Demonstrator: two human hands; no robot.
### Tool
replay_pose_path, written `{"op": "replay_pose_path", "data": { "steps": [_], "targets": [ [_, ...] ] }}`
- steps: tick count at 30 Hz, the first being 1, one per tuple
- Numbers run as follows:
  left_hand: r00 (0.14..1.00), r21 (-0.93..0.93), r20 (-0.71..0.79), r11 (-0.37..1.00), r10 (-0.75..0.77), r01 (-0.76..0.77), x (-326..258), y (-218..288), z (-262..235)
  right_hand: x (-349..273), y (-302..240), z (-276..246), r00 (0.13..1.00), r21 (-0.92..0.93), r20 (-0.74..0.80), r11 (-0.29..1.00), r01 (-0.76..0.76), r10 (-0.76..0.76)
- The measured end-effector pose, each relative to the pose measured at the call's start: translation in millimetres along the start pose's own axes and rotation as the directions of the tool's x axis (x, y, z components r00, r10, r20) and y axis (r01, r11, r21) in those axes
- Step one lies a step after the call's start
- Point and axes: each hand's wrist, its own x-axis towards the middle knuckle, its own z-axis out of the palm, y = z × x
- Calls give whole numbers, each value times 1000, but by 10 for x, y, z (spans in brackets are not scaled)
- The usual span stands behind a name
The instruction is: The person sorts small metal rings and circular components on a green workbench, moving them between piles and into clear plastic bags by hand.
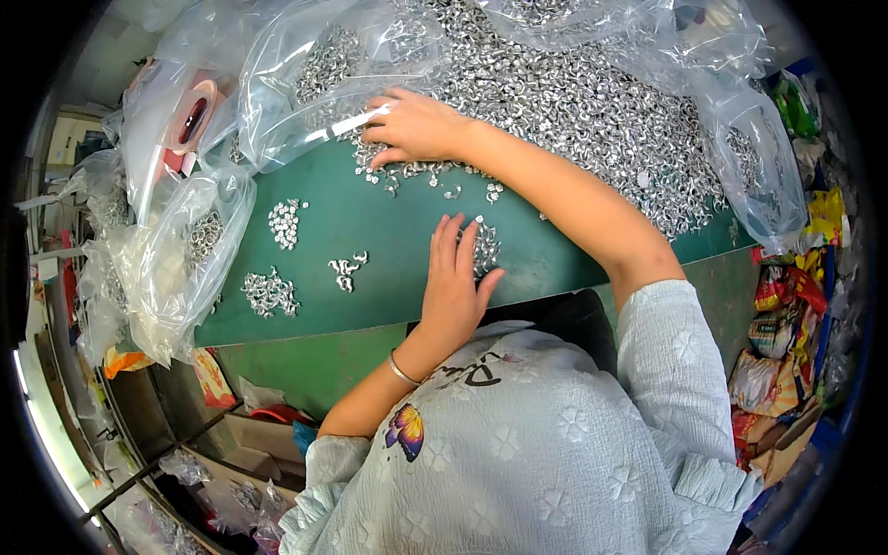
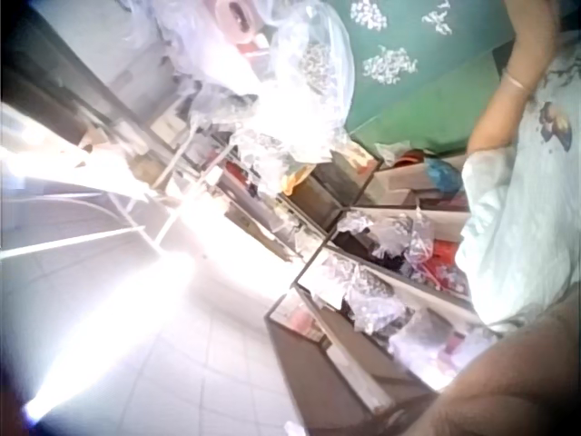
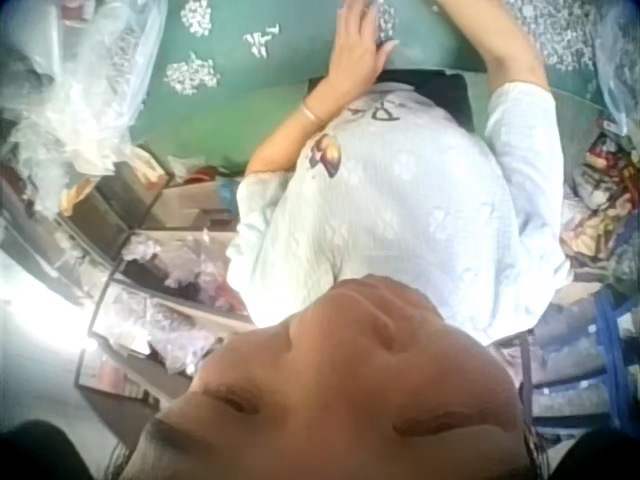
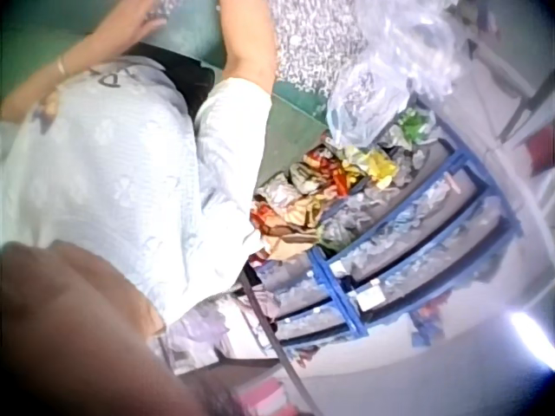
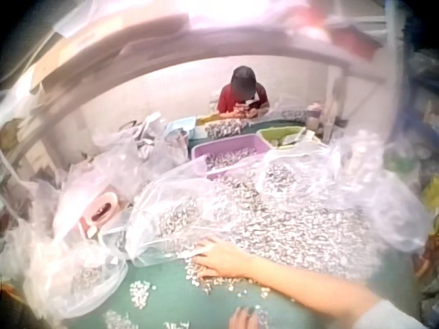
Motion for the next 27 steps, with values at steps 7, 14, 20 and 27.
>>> {"op": "replay_pose_path", "data": {
  "steps": [7, 14, 20, 27],
  "targets": [
    [982, 235, -186, 972, 22, 22, 212, -394, -223, -655, -256, -636, 903, 315, 84, 849, -425, 421],
    [983, 117, -146, 984, -115, 133, 557, -695, -362, -979, -686, -502, 922, 188, 141, 905, -383, 361],
    [969, -164, -173, 975, -179, 151, 439, -644, -412, -672, -730, -320, 961, 298, 96, 914, -277, 260],
    [948, -116, -253, 979, -195, 170, 243, -574, -530, -596, -805, -249, 940, 313, 141, 887, -340, 310]
  ]
}}
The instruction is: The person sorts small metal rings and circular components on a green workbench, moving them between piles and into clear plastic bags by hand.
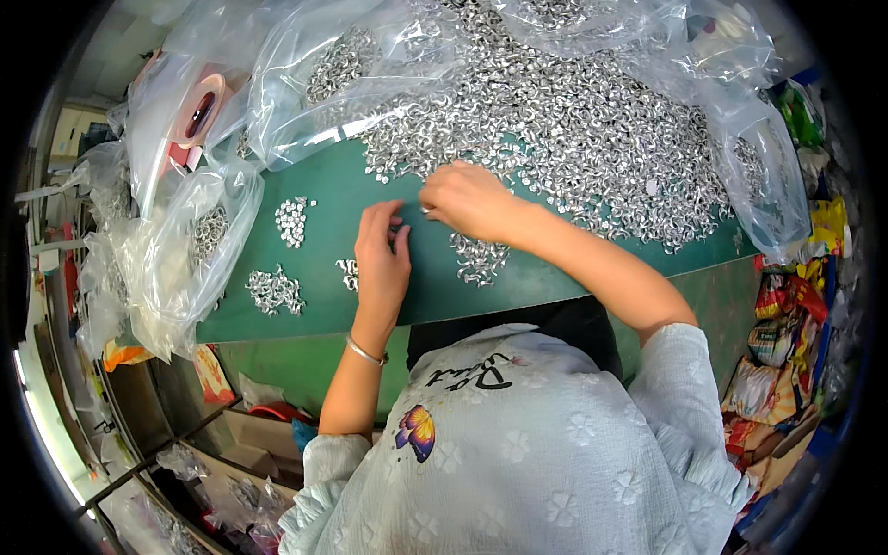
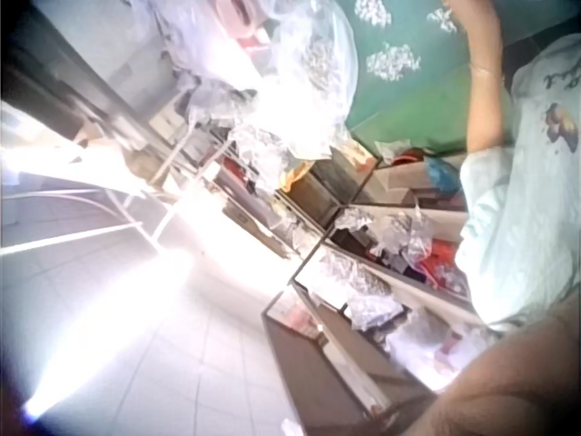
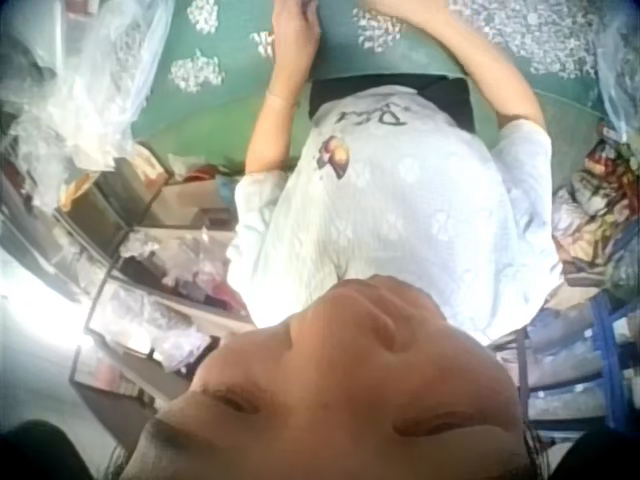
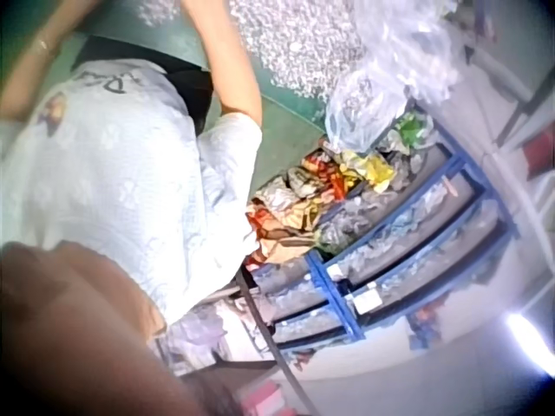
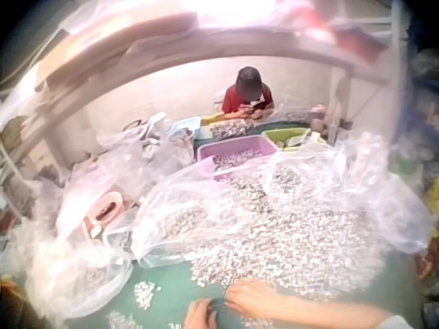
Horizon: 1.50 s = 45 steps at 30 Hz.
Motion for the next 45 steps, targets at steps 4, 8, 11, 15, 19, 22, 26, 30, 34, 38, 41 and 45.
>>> {"op": "replay_pose_path", "data": {
  "steps": [4, 8, 11, 15, 19, 22, 26, 30, 34, 38, 41, 45],
  "targets": [
    [996, -32, -79, 999, -42, 40, 25, 44, -72, 158, -108, 41, 999, 161, -31, 987, -13, 18],
    [1000, 212, -13, 977, -5, 8, 25, -9, -356, 70, 2, -84, 990, 105, -79, 988, -111, 120],
    [993, 219, 118, 975, 1, -27, 51, -19, -336, 37, -100, -29, 983, -79, -153, 990, -118, 105],
    [979, 208, 201, 975, 37, -80, 141, -204, -282, 49, -101, 10, 993, -185, -82, 977, -102, 88],
    [982, 129, 185, 992, -33, 9, 199, -332, -362, -24, -64, -109, 995, -172, -33, 980, -100, 96],
    [990, 90, 123, 995, -64, 53, 252, -237, -457, -17, -209, -85, 992, -105, -105, 992, -76, 65],
    [981, 142, 192, 990, -37, 10, 287, -317, -633, -26, -132, -5, 995, -184, -35, 978, -95, 90],
    [959, 123, 254, 988, -124, 95, 248, -359, -702, -6, -151, -22, 997, -139, -24, 987, -78, 75],
    [981, 143, 186, 989, -52, 25, 237, -269, -603, 327, -316, 121, 991, -99, -132, 995, -11, -2],
    [983, 170, 165, 984, -86, 58, 198, -330, -685, 469, -329, 289, 999, -6, -7, 999, 46, -46],
    [981, 138, 154, 985, -121, 100, 139, -393, -775, 420, -183, 174, 979, 132, -165, 986, -100, 122],
    [977, 193, 215, 980, 3, -45, 238, -247, -660, 476, -246, 75, 989, 60, -107, 994, -91, 97]
  ]
}}
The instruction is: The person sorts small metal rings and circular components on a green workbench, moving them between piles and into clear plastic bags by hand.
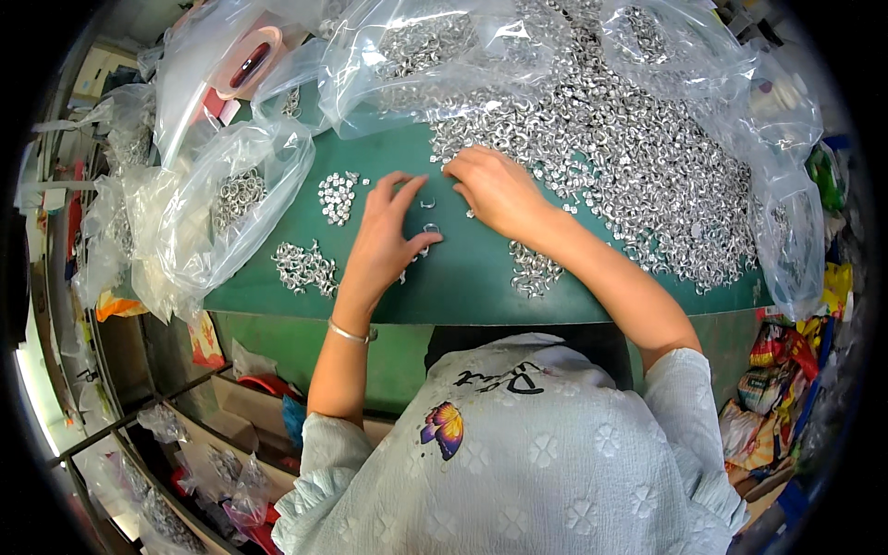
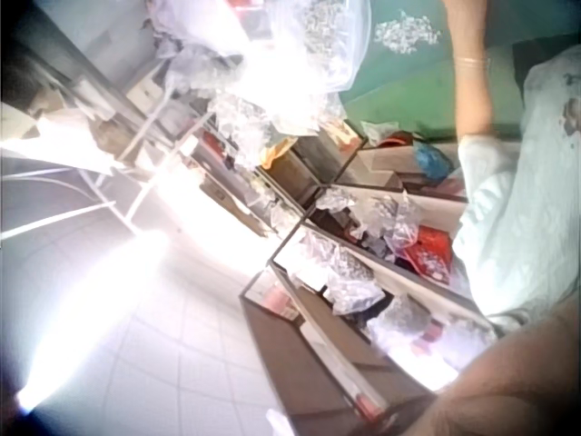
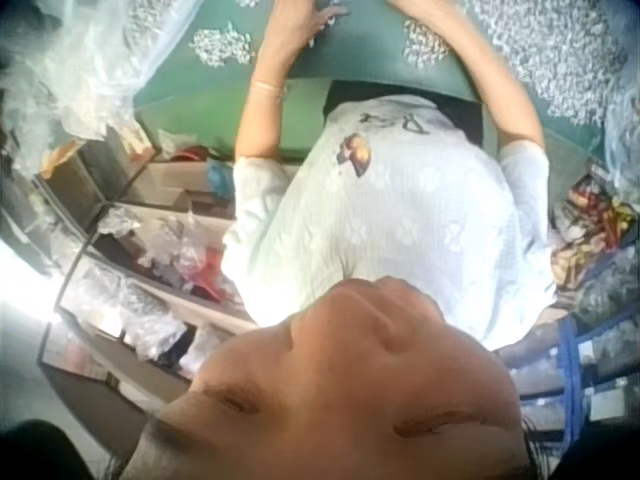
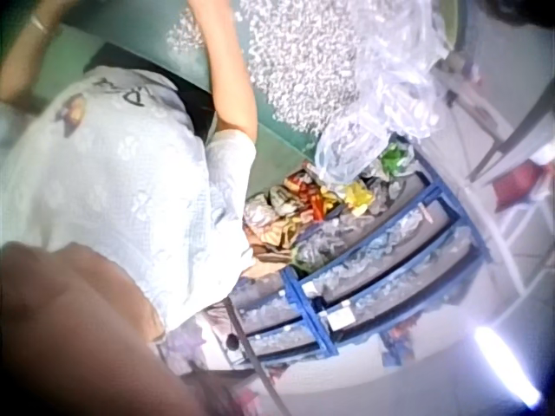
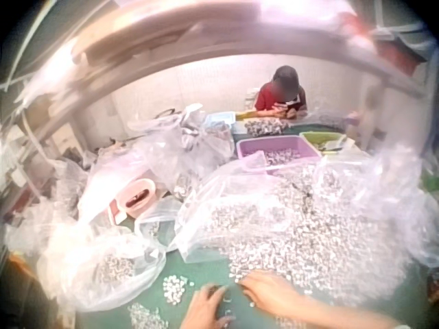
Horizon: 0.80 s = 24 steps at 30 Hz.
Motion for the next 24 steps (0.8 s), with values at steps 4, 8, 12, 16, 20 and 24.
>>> {"op": "replay_pose_path", "data": {
  "steps": [4, 8, 12, 16, 20, 24],
  "targets": [
    [993, 43, 37, 993, 108, -110, 129, -168, 131, 126, 49, -225, 989, -197, -117, 978, 69, -94],
    [991, 44, -7, 990, 131, -131, 113, -338, 125, -15, 235, -178, 996, -370, 44, 925, 91, -80],
    [994, -15, -69, 996, 86, -87, 42, -364, 61, -223, 127, -183, 970, -288, 212, 941, 175, -116],
    [992, -12, -106, 998, 62, -64, 35, -273, 43, -72, 39, -215, 996, -250, -55, 967, 56, -72],
    [995, 12, -75, 998, 60, -60, -6, -302, 30, -99, 54, -4, 982, -332, 153, 931, 154, -108],
    [991, 5, -111, 997, 79, -79, -78, -383, 27, -343, 83, -212, 953, -384, 292, 904, 188, -74]
  ]
}}
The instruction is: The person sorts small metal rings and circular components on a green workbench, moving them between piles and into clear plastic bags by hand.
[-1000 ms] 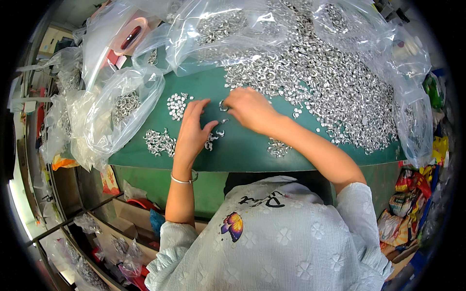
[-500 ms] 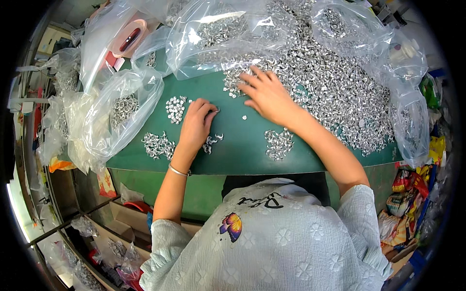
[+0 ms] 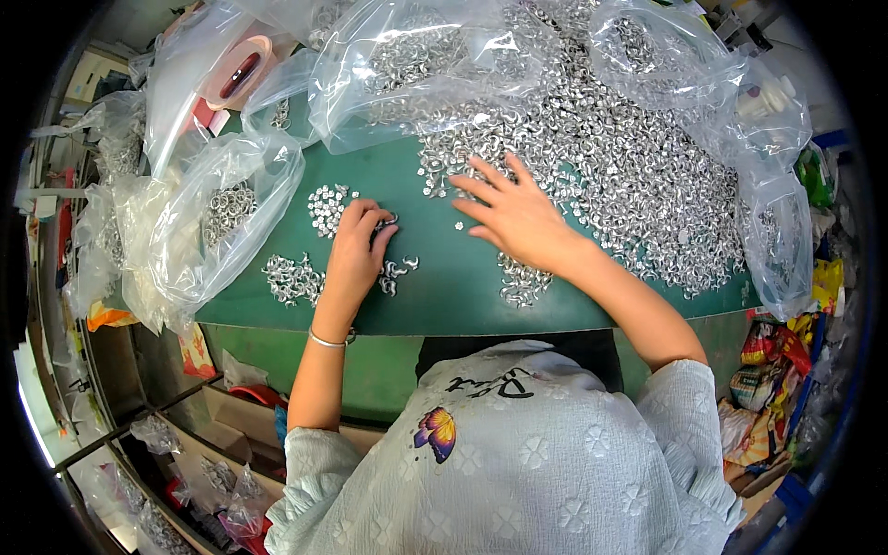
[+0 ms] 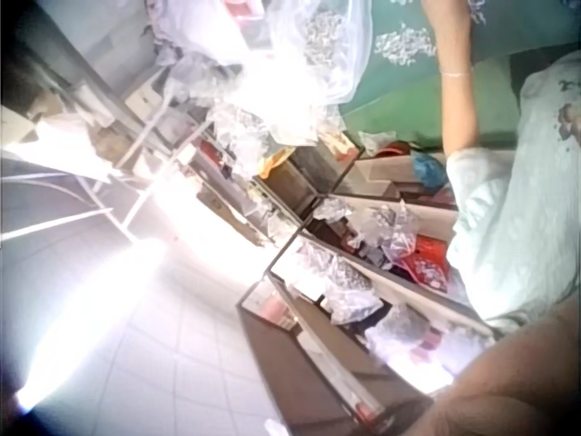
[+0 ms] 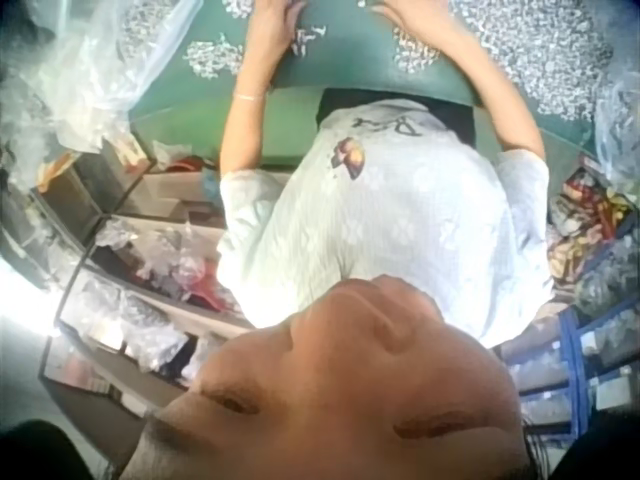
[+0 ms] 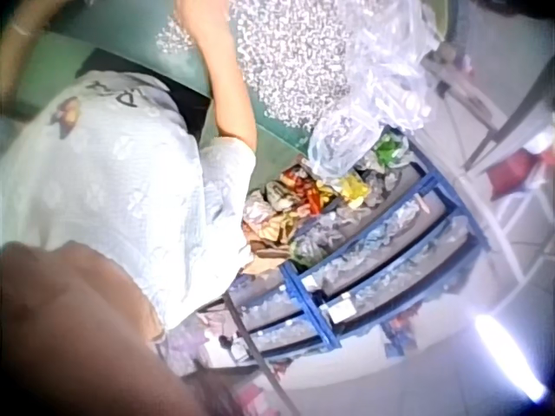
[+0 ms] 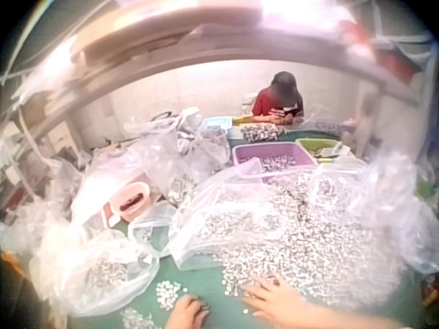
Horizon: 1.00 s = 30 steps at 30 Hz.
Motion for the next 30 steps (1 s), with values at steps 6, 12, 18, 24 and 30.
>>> {"op": "replay_pose_path", "data": {
  "steps": [6, 12, 18, 24, 30],
  "targets": [
    [996, 31, 85, 999, -15, 13, -69, 88, -170, -263, 226, -61, 972, 80, -202, 991, -105, 120],
    [998, -11, 49, 999, -39, 40, -86, 51, -135, 281, -36, 0, 897, 169, -403, 978, -121, 181],
    [994, -45, 67, 995, -82, 85, -102, 69, -135, 295, -94, 246, 962, 65, -266, 997, -38, 54],
    [996, -50, 60, 997, -63, 66, -72, 87, -103, 307, -156, 179, 911, 266, -375, 961, -72, 173],
    [998, -19, 47, 999, -49, 50, -50, 138, -59, 393, -284, 279, 971, 353, -214, 935, -20, 102]
  ]
}}
